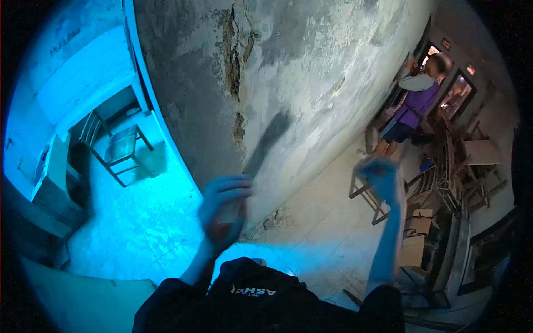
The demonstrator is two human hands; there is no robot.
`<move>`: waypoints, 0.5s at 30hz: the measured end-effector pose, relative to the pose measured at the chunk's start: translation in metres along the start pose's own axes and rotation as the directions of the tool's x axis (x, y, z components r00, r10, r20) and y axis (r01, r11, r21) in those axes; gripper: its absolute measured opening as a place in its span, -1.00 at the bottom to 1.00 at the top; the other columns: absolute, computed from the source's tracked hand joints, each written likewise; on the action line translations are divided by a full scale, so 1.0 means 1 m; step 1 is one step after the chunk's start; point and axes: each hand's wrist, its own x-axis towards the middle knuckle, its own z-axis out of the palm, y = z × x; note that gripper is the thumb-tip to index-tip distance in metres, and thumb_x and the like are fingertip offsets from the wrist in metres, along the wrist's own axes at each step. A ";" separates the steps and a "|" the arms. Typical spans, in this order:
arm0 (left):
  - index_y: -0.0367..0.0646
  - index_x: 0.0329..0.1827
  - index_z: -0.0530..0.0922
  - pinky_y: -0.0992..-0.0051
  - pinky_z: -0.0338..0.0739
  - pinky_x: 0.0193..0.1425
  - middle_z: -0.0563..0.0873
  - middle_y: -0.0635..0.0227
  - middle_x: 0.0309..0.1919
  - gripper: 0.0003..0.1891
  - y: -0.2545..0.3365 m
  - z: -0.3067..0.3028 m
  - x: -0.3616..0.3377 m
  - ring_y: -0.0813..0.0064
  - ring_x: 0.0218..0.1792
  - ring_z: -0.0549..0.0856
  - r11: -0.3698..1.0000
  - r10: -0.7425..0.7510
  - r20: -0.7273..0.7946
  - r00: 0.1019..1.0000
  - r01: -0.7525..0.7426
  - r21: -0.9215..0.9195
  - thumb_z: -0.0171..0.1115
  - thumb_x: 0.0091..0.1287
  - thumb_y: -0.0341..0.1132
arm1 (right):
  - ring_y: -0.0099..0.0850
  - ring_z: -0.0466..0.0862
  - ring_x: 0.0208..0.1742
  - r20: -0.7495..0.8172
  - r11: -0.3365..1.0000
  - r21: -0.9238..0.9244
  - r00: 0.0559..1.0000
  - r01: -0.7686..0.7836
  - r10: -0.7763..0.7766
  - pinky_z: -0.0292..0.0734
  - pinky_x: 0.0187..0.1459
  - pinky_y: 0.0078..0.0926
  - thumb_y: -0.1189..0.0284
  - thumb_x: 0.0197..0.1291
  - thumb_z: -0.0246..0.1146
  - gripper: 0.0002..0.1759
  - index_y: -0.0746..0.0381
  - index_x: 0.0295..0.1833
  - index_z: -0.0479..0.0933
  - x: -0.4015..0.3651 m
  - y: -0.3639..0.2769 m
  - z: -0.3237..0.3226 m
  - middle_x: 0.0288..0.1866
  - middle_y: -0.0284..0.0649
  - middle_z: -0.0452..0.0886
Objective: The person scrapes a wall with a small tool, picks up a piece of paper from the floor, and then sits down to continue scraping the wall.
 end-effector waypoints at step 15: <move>-0.31 0.24 0.06 0.12 0.15 0.29 0.24 0.01 0.14 -0.16 -0.095 -0.003 0.039 0.05 0.23 0.26 0.862 0.158 -0.589 0.792 0.180 0.473 0.39 -0.05 -0.29 | -0.35 0.61 -0.12 0.007 0.594 -0.557 0.718 0.580 -0.696 0.49 0.03 -0.39 0.52 0.07 0.24 -0.79 0.37 -0.16 0.52 0.204 -0.085 0.037 -0.24 -0.10 0.60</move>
